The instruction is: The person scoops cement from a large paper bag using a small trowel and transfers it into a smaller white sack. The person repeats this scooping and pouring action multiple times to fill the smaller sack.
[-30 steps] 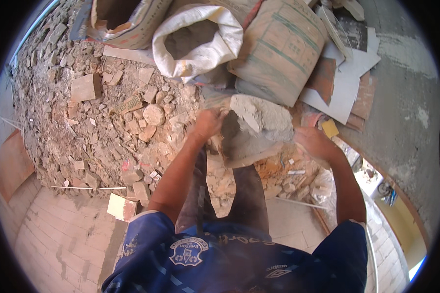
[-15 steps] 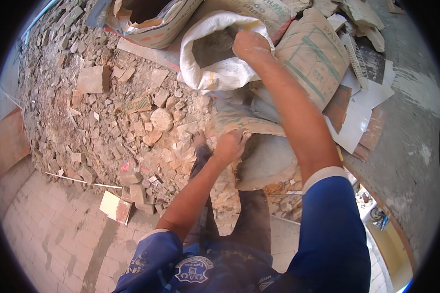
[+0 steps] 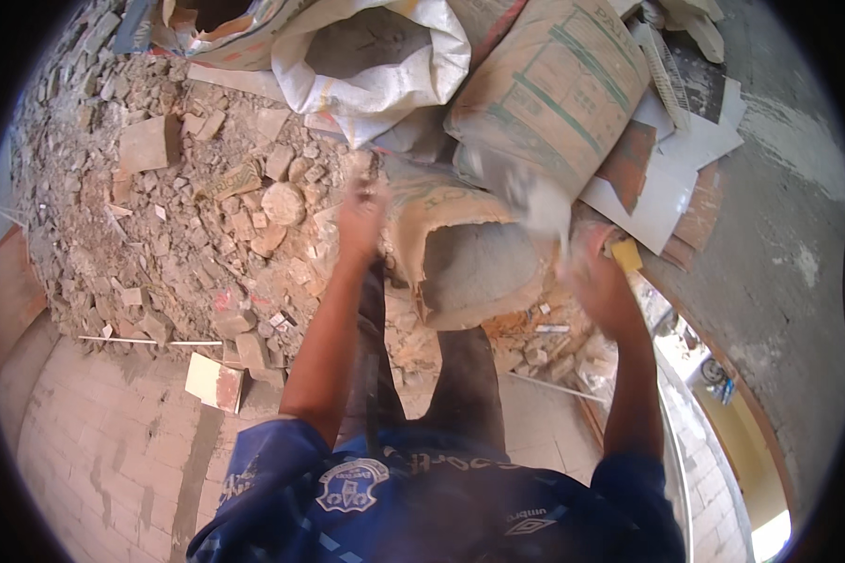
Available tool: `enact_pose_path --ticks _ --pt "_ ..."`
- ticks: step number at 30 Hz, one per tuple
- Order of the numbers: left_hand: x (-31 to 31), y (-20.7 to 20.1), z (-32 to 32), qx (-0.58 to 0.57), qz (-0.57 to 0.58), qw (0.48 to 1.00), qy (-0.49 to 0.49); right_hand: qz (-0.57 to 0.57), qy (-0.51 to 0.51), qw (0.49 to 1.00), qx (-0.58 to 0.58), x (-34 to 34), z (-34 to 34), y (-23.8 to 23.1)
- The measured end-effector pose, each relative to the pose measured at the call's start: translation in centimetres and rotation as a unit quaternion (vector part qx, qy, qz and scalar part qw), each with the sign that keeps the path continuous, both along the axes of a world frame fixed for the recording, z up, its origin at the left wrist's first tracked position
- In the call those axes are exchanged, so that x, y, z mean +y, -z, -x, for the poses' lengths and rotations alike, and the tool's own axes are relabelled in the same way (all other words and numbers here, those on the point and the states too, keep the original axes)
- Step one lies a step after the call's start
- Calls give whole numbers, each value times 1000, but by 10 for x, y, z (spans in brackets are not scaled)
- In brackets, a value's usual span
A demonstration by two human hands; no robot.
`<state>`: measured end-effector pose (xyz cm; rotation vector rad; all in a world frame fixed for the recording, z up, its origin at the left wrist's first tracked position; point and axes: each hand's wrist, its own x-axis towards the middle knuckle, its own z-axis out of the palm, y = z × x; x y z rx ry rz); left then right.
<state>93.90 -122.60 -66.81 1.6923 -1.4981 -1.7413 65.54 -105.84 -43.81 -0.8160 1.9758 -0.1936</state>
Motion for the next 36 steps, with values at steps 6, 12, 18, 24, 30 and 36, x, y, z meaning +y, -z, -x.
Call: enact_pose_path --ticks 6,12,18,24,30,36 --pt "-178 50 32 -26 124 960 -248 -159 93 981 -59 113 -60 16" --pt "-222 6 73 70 91 993 -39 -107 98 985 -89 125 -86 44" --pt "-174 -112 131 129 71 985 -87 -119 54 991 20 137 -75 84" --pt "-169 -52 63 56 -12 994 -90 -151 -5 986 75 102 -54 149" --pt "-69 -57 28 -16 55 991 -121 -160 10 983 87 86 -81 195" --pt "90 -96 -1 -128 20 945 301 -172 -16 980 99 94 -86 179"
